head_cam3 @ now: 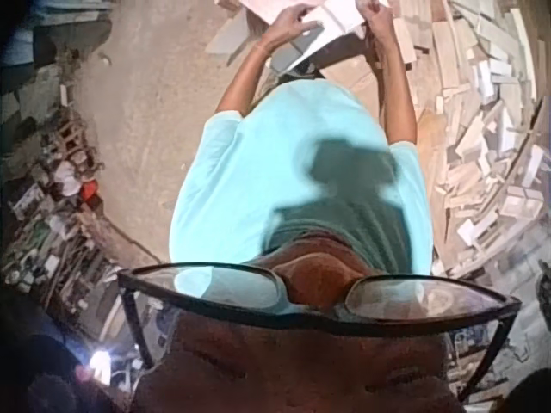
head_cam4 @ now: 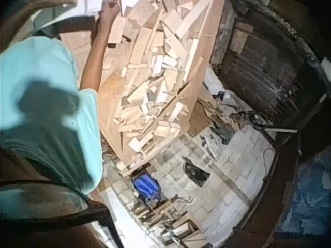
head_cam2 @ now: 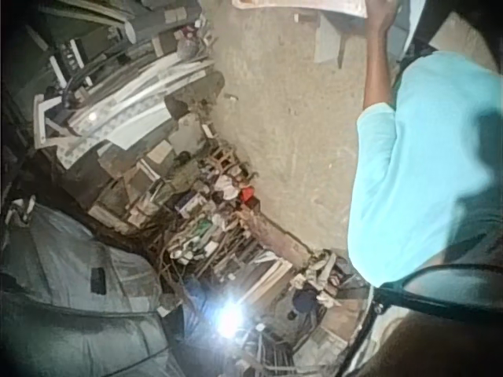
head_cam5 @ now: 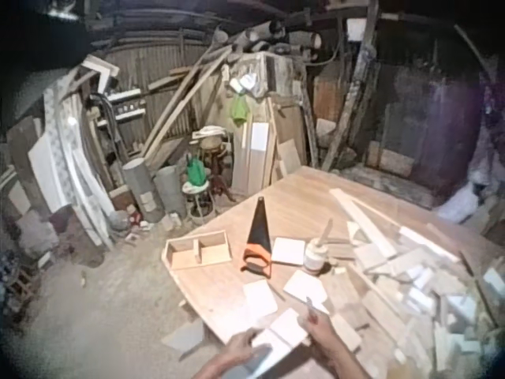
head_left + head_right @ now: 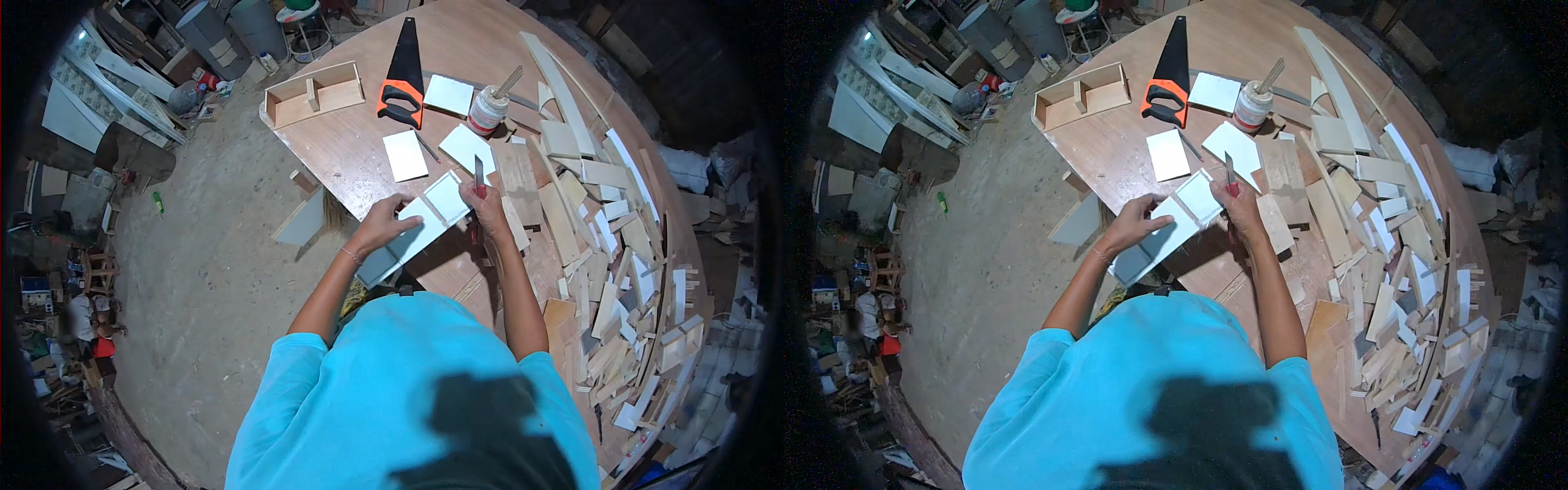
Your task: The person is cutting small white panels with a utility knife and fitting them into a wooden grid structure.
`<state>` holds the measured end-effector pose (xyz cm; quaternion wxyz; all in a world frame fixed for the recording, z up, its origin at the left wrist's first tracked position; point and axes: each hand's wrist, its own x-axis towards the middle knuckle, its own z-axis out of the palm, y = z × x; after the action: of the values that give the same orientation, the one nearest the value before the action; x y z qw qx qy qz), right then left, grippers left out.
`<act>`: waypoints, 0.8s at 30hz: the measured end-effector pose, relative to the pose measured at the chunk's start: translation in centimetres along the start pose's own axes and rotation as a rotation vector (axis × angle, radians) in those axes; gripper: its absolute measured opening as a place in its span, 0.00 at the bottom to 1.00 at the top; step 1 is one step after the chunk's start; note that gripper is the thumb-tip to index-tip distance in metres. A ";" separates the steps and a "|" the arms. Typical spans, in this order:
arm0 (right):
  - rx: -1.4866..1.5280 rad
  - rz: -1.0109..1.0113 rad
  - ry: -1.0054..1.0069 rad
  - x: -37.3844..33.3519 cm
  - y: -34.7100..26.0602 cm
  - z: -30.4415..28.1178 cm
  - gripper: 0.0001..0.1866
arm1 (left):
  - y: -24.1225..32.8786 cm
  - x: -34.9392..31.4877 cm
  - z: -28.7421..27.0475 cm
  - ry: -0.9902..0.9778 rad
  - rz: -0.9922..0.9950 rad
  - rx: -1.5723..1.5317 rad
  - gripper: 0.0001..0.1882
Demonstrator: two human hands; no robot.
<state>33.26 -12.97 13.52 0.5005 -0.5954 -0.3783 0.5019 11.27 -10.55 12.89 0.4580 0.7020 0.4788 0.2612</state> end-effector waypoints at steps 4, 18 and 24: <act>-0.438 -0.067 -0.025 1.3 -1.5 -0.5 0.19 | -0.9 -0.5 -0.1 -0.141 -0.049 -0.264 0.18; -0.580 -0.355 0.013 2.2 -2.4 1.2 0.13 | -0.9 -2.3 -0.4 -0.060 -0.026 -0.209 0.14; -0.534 -0.153 0.055 2.4 -1.7 0.7 0.16 | -0.7 -2.2 -0.5 -0.031 -0.021 -0.299 0.15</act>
<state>33.17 -10.15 14.69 0.3726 -0.6893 -0.5272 0.3287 9.70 -12.27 12.58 0.5674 0.6250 0.4346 0.3139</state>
